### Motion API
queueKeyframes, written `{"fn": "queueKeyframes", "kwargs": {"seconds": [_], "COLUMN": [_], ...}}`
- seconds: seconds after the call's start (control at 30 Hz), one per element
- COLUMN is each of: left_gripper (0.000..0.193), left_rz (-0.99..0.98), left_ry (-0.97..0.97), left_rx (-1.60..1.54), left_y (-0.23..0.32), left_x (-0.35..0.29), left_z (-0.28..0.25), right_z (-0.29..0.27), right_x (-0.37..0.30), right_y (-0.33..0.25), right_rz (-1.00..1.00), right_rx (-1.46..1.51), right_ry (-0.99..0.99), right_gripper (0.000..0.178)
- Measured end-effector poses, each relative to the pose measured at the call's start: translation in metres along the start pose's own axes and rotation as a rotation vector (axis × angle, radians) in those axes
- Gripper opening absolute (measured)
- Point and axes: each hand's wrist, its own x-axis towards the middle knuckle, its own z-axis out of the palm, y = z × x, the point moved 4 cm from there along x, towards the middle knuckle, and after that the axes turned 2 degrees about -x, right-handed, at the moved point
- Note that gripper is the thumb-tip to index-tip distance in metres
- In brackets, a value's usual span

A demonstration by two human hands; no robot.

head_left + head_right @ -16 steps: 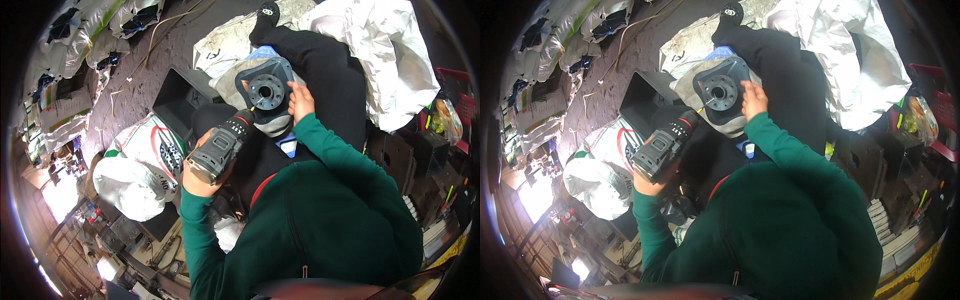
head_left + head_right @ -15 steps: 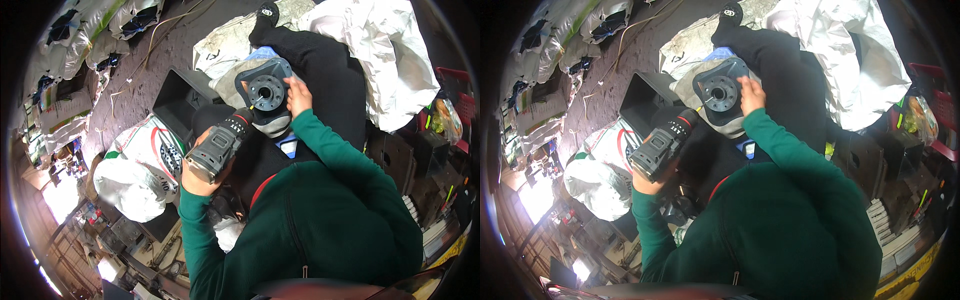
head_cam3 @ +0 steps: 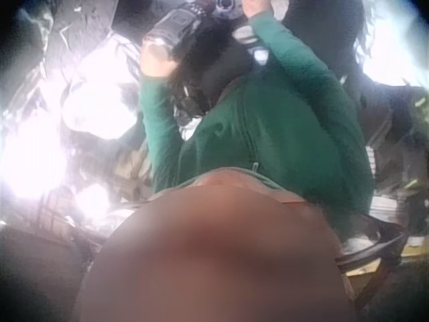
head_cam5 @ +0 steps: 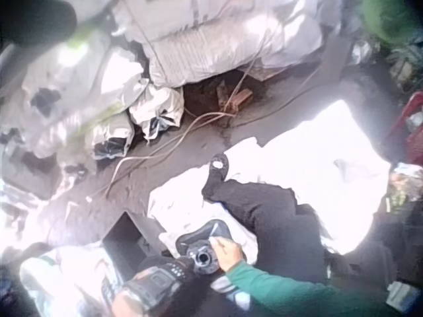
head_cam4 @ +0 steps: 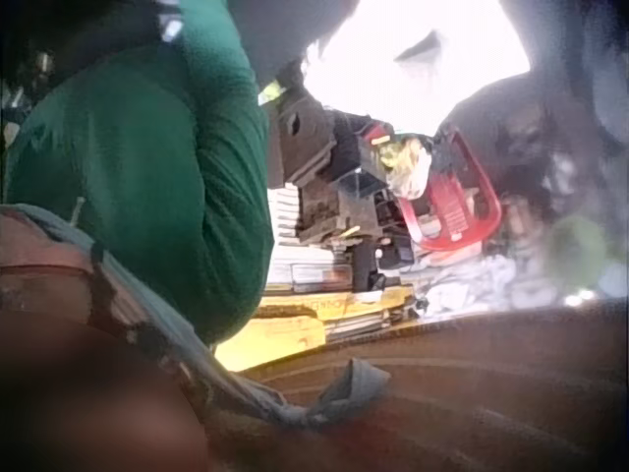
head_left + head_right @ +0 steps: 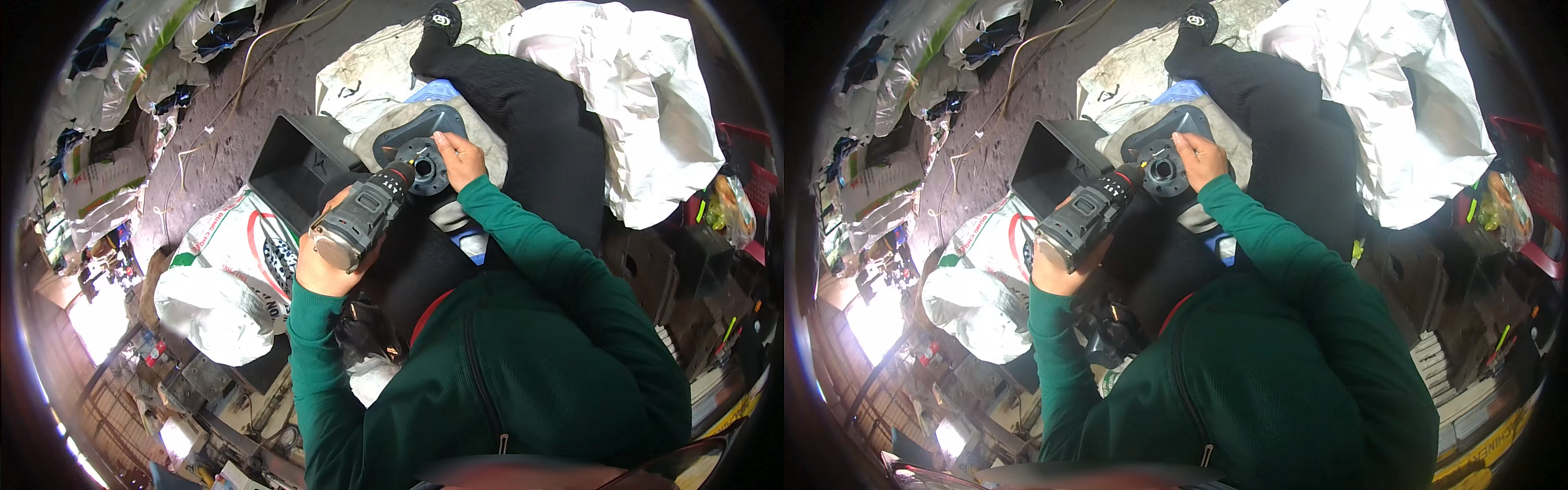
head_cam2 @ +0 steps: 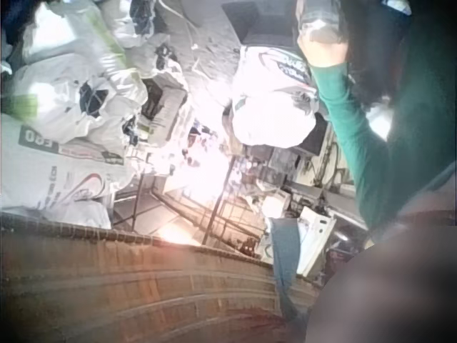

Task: The person sits on the floor and uses a cordless impact driver to fasten screws into a dark mechanical housing resting on their lap. They repeatedly pick up screws, align them in the housing, and drive them in with the tool.

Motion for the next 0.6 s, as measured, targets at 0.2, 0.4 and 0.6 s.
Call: {"fn": "queueKeyframes", "kwargs": {"seconds": [0.2,0.4,0.6], "left_gripper": [0.054,0.053,0.054], "left_rz": [-0.064,0.005,-0.061], "left_ry": [-0.015,-0.057,-0.084], "left_rx": [-0.036,0.049,0.020], "left_y": [-0.006,-0.004,0.001], "left_x": [0.004,0.012,0.013], "left_z": [-0.002,0.000,-0.002], "right_z": [-0.002,-0.003,-0.001], "right_x": [0.002,-0.002,-0.010], "right_y": [0.002,-0.001,-0.004], "right_rz": [-0.003,-0.030,-0.143], "right_rx": [-0.085,-0.068,-0.023], "right_ry": [-0.093,-0.051,0.067], "right_gripper": [0.032,0.030,0.026]}}
